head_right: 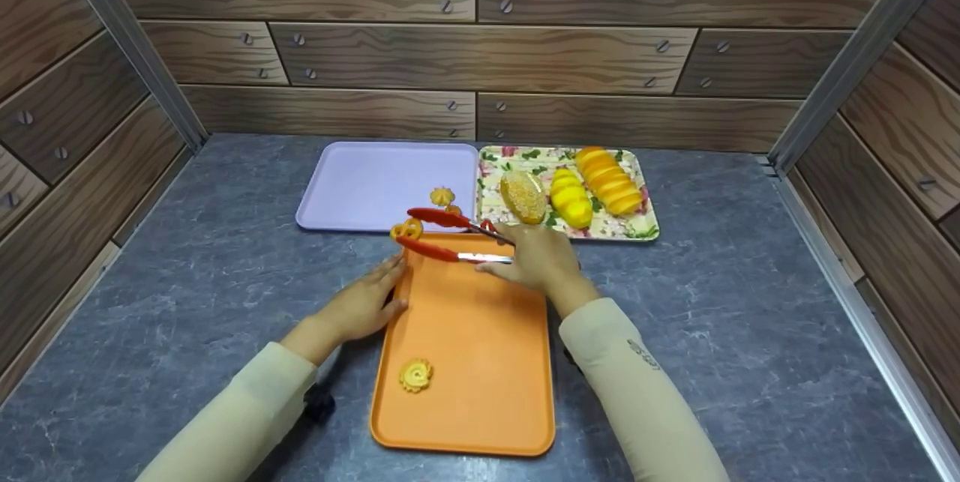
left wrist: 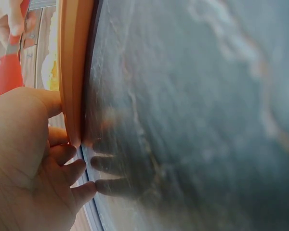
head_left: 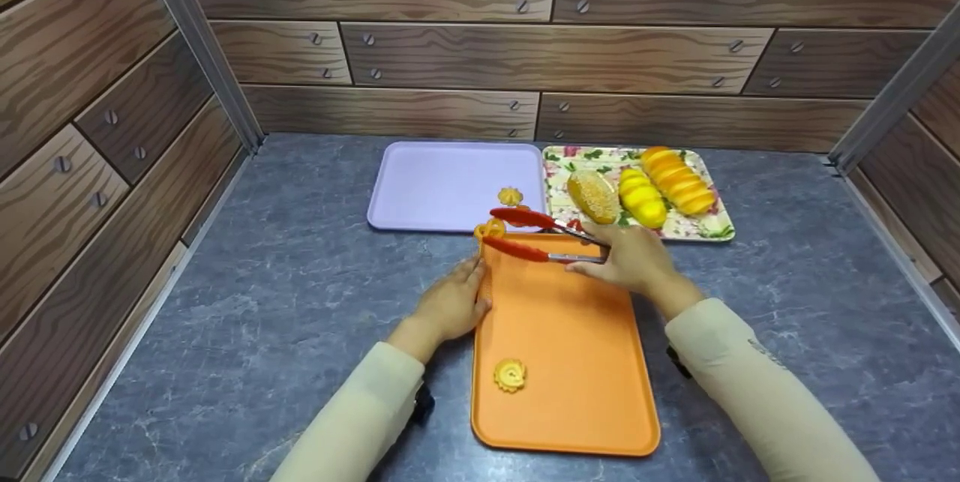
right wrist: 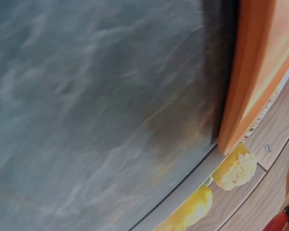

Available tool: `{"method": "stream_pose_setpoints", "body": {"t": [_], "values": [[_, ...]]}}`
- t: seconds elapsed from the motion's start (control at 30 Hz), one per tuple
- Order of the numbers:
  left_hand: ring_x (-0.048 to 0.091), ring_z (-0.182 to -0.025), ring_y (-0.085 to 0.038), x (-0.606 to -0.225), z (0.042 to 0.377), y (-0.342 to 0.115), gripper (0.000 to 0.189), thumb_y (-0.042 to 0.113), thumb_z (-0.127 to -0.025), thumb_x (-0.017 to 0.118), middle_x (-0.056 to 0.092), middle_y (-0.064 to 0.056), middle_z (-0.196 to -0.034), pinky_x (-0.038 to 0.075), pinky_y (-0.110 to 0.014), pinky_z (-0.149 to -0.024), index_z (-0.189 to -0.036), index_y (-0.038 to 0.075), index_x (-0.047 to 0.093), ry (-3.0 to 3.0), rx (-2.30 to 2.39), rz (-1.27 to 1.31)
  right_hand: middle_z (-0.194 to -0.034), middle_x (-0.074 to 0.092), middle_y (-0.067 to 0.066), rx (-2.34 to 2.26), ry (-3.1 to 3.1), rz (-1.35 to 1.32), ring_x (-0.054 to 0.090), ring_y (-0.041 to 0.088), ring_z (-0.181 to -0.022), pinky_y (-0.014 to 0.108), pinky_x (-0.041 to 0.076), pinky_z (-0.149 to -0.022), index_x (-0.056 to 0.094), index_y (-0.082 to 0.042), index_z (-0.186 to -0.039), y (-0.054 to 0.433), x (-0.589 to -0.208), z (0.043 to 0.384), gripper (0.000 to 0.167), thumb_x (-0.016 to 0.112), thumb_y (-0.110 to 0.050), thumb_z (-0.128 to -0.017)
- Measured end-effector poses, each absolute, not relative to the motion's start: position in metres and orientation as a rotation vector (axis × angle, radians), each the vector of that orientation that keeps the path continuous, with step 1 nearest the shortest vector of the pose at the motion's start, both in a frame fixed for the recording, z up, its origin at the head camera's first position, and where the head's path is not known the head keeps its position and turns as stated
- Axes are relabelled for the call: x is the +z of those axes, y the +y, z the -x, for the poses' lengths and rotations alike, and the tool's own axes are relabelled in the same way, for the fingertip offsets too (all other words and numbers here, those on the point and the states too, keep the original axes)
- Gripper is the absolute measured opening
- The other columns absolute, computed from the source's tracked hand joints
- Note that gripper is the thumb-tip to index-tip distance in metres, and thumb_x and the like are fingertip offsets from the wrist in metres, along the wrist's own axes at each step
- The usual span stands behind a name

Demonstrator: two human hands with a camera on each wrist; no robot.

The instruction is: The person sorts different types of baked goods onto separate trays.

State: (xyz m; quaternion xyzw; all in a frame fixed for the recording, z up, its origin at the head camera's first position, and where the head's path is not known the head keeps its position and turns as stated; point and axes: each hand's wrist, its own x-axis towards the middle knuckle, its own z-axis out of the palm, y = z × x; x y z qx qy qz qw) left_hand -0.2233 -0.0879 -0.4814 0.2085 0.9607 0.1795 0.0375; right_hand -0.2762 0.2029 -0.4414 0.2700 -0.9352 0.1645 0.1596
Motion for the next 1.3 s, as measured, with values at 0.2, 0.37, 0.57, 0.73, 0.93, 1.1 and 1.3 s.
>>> {"method": "stream_pose_setpoints", "body": {"t": [0.2,0.37,0.57,0.73,0.93,1.1,1.3], "values": [[0.026,-0.139,-0.032,-0.482,0.223,-0.088,0.063,0.031,-0.098,0.051,0.024,-0.016,-0.154,0.025,-0.042,-0.111,-0.147,-0.003,0.031,2.957,0.528,-0.659,-0.093,0.070,0.018,0.442,-2.747,-0.595,0.064,0.036,-0.072,0.048,0.048,-0.056,0.063,-0.009,-0.127,0.187,-0.436,0.284,0.078,0.071,-0.064,-0.072],[0.026,-0.139,-0.032,-0.482,0.223,-0.089,0.063,0.031,-0.098,0.051,0.024,-0.017,-0.154,0.025,-0.043,-0.111,-0.147,-0.003,0.030,2.955,0.518,-0.662,-0.089,0.069,0.017,0.420,-2.834,-0.468,0.063,0.038,-0.075,0.050,0.048,-0.060,0.062,-0.010,-0.129,0.171,-0.431,0.290,0.080,0.067,-0.067,-0.073],[0.026,-0.139,-0.031,-0.481,0.223,-0.088,0.063,0.031,-0.098,0.051,0.025,-0.016,-0.154,0.025,-0.042,-0.112,-0.147,-0.002,0.030,2.946,0.529,-0.636,-0.090,0.069,0.012,0.401,-2.920,-0.366,0.063,0.035,-0.076,0.050,0.050,-0.065,0.061,-0.009,-0.129,0.149,-0.427,0.298,0.077,0.066,-0.065,-0.076],[0.025,-0.139,-0.030,-0.481,0.223,-0.087,0.063,0.031,-0.098,0.051,0.025,-0.016,-0.154,0.025,-0.041,-0.112,-0.147,-0.002,0.030,2.936,0.537,-0.628,-0.085,0.068,0.012,0.351,-2.955,-0.303,0.062,0.034,-0.075,0.048,0.050,-0.064,0.065,-0.008,-0.123,0.134,-0.429,0.300,0.073,0.065,-0.064,-0.077],[0.026,-0.139,-0.030,-0.482,0.224,-0.088,0.063,0.031,-0.098,0.052,0.025,-0.016,-0.153,0.025,-0.042,-0.112,-0.147,-0.002,0.030,2.944,0.540,-0.625,-0.082,0.067,0.012,0.386,-2.961,-0.223,0.062,0.031,-0.070,0.047,0.050,-0.059,0.068,-0.007,-0.101,0.121,-0.433,0.302,0.062,0.067,-0.064,-0.076],[0.026,-0.139,-0.031,-0.483,0.223,-0.088,0.064,0.032,-0.098,0.052,0.026,-0.016,-0.153,0.026,-0.042,-0.111,-0.147,-0.001,0.031,2.950,0.544,-0.625,-0.086,0.069,0.013,0.395,-2.967,-0.158,0.063,0.031,-0.069,0.046,0.050,-0.056,0.070,-0.007,-0.107,0.113,-0.435,0.302,0.063,0.068,-0.062,-0.076],[0.027,-0.138,-0.031,-0.482,0.223,-0.088,0.063,0.032,-0.097,0.053,0.027,-0.015,-0.153,0.027,-0.042,-0.111,-0.147,-0.001,0.031,2.955,0.544,-0.625,-0.086,0.069,0.015,0.315,-2.970,-0.131,0.063,0.033,-0.070,0.046,0.050,-0.057,0.068,-0.005,-0.106,0.103,-0.437,0.303,0.064,0.067,-0.062,-0.077]]}}
